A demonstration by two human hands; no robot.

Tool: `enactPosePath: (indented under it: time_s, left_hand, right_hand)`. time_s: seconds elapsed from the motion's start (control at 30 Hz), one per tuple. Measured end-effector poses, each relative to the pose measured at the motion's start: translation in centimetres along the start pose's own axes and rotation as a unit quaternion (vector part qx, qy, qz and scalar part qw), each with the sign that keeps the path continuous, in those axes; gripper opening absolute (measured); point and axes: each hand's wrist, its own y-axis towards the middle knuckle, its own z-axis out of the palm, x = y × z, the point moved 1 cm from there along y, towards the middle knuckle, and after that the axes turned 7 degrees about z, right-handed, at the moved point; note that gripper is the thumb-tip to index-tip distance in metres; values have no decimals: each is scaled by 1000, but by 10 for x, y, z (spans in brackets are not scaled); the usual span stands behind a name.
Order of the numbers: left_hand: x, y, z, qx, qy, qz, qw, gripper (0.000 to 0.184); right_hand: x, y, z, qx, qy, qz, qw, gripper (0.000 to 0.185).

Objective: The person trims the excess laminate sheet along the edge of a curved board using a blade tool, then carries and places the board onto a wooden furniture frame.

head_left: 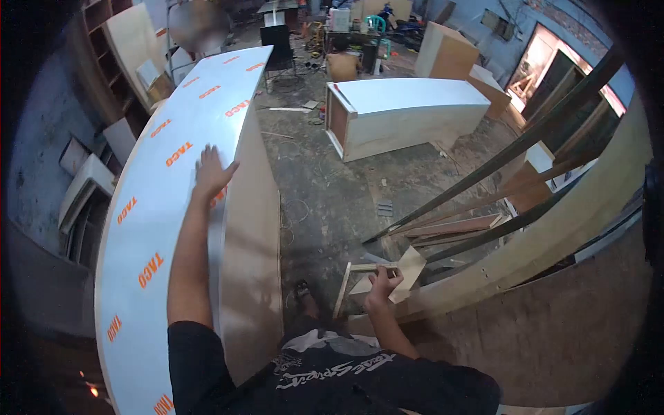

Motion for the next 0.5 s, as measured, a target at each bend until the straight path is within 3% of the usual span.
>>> enactPosePath:
  time_s: [0.03,0.07,0.13,0.23,0.37,0.47,0.5]
  left_hand:
    - [15,6,0,52,-37,-25,998,105]
    - [40,22,21,45,-45,-57,996,101]
    - [66,36,25,-14,7,-3,1000,95]
    - [120,76,38,-50,41,-16,998,91]
    - [206,119,43,-105,59,-121,985,89]
    - [314,138,48,-128,67,-245,959,93]
    - [359,139,55,-159,100,-246,951,94]
  right_hand:
    - [0,8,7,-18,14,3,1000,55]
    - [0,19,15,-34,28,5,999,55]
    - [-4,45,32,-52,14,0,999,53]
    - [3,79,81,-49,39,16,998,43]
    - [33,89,152,-14,45,71,996,29]
    - [35,107,187,6,71,118,990,22]
    - [38,108,198,-24,72,132,988,14]
